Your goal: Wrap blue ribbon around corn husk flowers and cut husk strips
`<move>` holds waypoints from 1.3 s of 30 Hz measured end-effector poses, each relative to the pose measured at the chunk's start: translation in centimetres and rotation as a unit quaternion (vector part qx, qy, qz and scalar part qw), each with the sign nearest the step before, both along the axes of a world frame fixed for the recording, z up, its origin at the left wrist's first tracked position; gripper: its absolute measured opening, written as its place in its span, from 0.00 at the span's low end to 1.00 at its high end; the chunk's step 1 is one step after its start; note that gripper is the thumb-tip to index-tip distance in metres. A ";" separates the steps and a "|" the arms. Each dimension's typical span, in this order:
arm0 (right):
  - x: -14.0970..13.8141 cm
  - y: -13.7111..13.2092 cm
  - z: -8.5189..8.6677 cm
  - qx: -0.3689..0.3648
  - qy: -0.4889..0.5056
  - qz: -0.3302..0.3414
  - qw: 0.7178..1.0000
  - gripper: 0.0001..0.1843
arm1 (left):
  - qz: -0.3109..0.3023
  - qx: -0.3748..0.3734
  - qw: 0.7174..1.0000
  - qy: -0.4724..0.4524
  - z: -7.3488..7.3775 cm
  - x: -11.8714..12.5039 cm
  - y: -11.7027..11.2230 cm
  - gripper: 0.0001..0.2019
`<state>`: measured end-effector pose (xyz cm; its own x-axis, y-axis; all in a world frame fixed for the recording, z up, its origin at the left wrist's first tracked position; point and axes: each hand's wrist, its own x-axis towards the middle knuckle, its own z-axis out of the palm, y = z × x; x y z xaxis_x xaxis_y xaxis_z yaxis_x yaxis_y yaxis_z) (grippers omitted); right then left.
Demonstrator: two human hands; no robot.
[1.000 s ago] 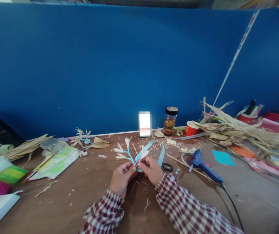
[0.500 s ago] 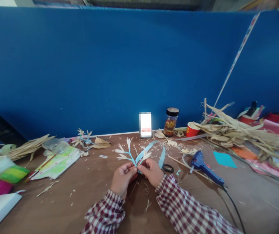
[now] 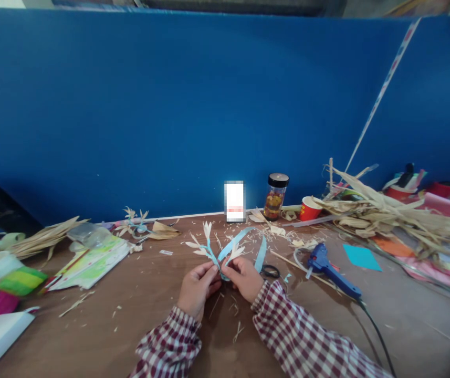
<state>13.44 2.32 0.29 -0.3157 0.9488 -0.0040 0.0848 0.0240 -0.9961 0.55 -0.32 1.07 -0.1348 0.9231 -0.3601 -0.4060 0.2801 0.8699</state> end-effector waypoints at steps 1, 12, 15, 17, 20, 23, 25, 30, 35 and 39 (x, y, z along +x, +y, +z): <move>0.0 0.0 0.0 0.003 -0.001 0.002 1.000 0.11 | 0.003 -0.001 1.000 0.001 0.0 0.0 0.0 0.14; 0.3 0.2 0.0 0.011 -0.043 -0.025 0.999 0.09 | -0.020 0.027 0.999 -0.020 -0.9 -0.2 0.1 0.16; 0.4 0.3 -0.2 0.019 -0.053 -0.038 0.998 0.08 | -0.034 0.040 0.998 -0.035 -1.2 -0.4 0.2 0.17; 0.4 0.2 -0.1 0.016 -0.047 -0.032 0.998 0.08 | -0.026 0.039 0.998 -0.033 -1.5 -0.4 0.4 0.17; 0.3 0.1 0.0 0.009 -0.024 -0.015 1.000 0.07 | -0.008 0.036 0.999 -0.020 -2.1 -0.5 0.6 0.18; 0.1 0.1 0.0 0.002 -0.007 -0.013 1.000 0.08 | 0.005 0.037 0.999 -0.009 -2.4 -0.5 0.8 0.19; 0.1 0.1 -0.1 -0.003 -0.006 -0.019 1.000 0.09 | 0.008 0.038 0.999 -0.003 -2.5 -0.5 0.8 0.19; 0.1 0.3 -0.3 -0.011 -0.015 -0.040 0.999 0.09 | 0.003 0.038 0.999 -0.002 -2.0 -0.4 0.5 0.21; 0.1 0.3 -0.2 0.001 -0.020 -0.045 0.999 0.07 | 0.005 0.035 0.999 -0.009 -1.1 0.0 0.2 0.20; 0.1 0.2 -0.3 0.018 -0.018 -0.041 0.999 0.08 | 0.016 0.029 0.999 -0.008 -0.9 0.1 0.2 0.20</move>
